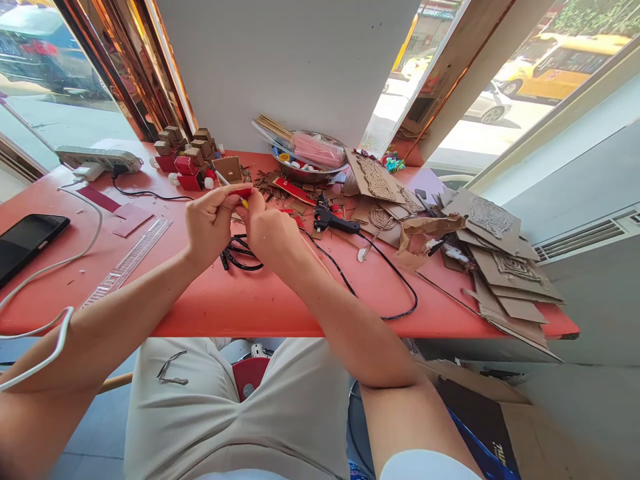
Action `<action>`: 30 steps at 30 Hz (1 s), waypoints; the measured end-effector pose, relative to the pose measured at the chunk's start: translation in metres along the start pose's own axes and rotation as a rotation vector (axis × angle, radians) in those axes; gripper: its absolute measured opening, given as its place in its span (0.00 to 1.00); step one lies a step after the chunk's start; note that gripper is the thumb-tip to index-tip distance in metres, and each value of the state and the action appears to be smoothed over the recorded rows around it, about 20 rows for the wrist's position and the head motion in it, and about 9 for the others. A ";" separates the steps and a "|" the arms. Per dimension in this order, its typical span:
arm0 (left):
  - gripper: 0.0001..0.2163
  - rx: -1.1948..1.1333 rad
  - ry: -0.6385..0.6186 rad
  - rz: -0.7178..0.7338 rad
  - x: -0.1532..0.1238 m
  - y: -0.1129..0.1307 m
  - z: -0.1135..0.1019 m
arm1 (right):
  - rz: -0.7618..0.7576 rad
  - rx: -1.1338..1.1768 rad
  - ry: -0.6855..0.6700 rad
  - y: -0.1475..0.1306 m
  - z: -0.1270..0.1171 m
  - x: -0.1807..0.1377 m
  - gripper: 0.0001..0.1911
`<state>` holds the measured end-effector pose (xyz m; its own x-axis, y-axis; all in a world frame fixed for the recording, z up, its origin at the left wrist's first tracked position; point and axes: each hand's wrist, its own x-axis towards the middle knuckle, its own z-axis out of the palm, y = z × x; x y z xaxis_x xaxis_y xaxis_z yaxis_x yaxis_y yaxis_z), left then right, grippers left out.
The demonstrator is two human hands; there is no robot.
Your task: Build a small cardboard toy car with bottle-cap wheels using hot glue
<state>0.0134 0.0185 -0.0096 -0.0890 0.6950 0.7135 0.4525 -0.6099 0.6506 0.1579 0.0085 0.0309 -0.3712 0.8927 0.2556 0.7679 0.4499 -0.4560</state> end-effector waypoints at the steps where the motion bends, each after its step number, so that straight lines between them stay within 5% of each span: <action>1: 0.18 0.001 0.012 0.003 0.001 0.001 0.000 | 0.018 -0.059 -0.007 -0.002 -0.002 0.001 0.22; 4: 0.18 0.018 0.027 0.028 0.001 0.006 -0.002 | 0.046 -0.078 -0.018 -0.008 -0.004 0.002 0.21; 8: 0.19 0.043 0.044 0.078 -0.003 0.007 -0.008 | -0.050 0.238 0.006 -0.008 0.002 -0.006 0.14; 15: 0.25 -0.052 0.024 0.126 -0.008 0.001 -0.006 | -0.054 0.895 -0.288 -0.003 0.003 -0.015 0.26; 30: 0.27 -0.078 0.010 0.028 -0.011 -0.006 0.002 | -0.017 0.838 -0.334 -0.001 0.001 -0.006 0.28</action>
<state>0.0135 0.0150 -0.0219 -0.0863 0.6740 0.7337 0.3841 -0.6569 0.6487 0.1589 0.0023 0.0288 -0.6114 0.7885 0.0668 0.1774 0.2188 -0.9595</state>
